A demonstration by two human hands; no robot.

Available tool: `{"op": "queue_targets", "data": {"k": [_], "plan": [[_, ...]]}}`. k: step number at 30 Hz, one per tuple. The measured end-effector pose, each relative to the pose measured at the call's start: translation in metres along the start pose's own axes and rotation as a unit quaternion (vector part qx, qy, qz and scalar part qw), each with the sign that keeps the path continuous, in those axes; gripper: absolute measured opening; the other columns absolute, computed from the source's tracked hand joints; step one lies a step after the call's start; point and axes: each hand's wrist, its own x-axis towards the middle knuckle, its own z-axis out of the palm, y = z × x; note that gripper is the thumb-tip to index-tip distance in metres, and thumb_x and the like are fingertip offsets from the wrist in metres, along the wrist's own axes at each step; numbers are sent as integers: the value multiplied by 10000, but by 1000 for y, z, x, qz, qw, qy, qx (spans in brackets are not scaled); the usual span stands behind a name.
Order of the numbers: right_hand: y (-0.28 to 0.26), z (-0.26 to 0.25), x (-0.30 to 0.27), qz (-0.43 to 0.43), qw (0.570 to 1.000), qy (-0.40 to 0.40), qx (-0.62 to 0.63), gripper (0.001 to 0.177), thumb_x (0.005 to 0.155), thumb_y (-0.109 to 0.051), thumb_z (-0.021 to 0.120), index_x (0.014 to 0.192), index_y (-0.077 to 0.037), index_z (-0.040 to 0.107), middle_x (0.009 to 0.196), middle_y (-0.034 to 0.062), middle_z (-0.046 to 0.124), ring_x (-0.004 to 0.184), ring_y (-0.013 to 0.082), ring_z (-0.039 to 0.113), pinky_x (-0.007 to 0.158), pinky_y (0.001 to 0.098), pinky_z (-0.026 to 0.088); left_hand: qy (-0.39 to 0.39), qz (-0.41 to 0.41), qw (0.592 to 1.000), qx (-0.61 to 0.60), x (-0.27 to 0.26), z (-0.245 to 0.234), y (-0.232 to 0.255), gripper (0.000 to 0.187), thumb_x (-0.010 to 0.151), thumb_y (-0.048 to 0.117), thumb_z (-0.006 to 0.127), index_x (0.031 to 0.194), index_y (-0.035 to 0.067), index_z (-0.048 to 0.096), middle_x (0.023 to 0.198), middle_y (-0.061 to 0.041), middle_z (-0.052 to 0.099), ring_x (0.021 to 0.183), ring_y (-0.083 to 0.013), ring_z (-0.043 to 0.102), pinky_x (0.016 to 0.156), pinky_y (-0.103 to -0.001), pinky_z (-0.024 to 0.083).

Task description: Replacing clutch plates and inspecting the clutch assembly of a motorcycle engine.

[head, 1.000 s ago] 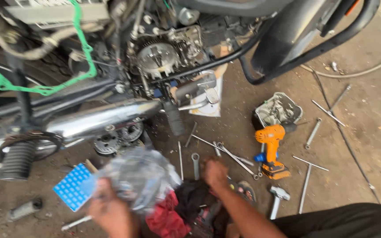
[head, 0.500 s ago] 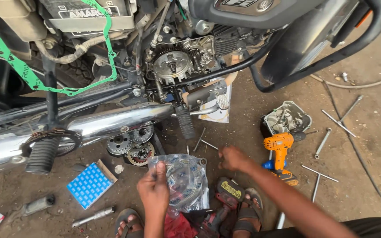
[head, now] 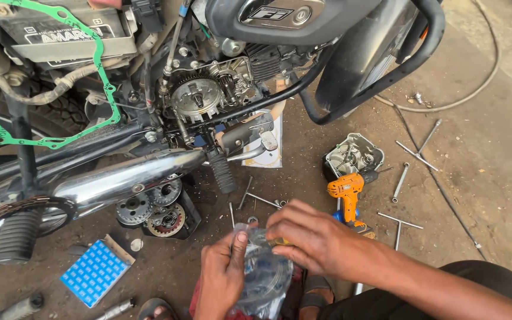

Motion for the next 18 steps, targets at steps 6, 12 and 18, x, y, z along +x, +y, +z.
{"op": "queue_targets", "data": {"k": [6, 12, 18], "plan": [[-1, 8, -9, -93, 994, 26, -58, 277, 862, -69, 749, 1109, -2, 644, 1260, 126, 638, 1139, 318, 643, 912, 379, 574, -77, -72, 992, 75, -5, -9, 3, 350, 1012, 314, 569, 997, 33, 777, 566, -205, 502, 535, -171, 434, 539, -396, 454], [-2, 21, -14, -62, 979, -111, -161, 592, 688, -148, 716, 1242, 58, 675, 1252, 177, 656, 1037, 319, 600, 760, 403, 551, -55, -13, 997, 54, -10, -18, 3, 230, 944, 239, 668, 936, 45, 791, 547, -145, 608, 482, -187, 528, 507, -398, 483], [-1, 18, -26, -27, 974, -200, -103, 370, 798, -163, 723, 1132, -7, 695, 1299, 130, 689, 1053, 303, 601, 763, 408, 542, -73, -36, 992, 93, -18, -22, -10, 176, 879, 236, 735, 882, 82, 819, 583, -145, 705, 468, -222, 691, 498, -384, 517]]}}
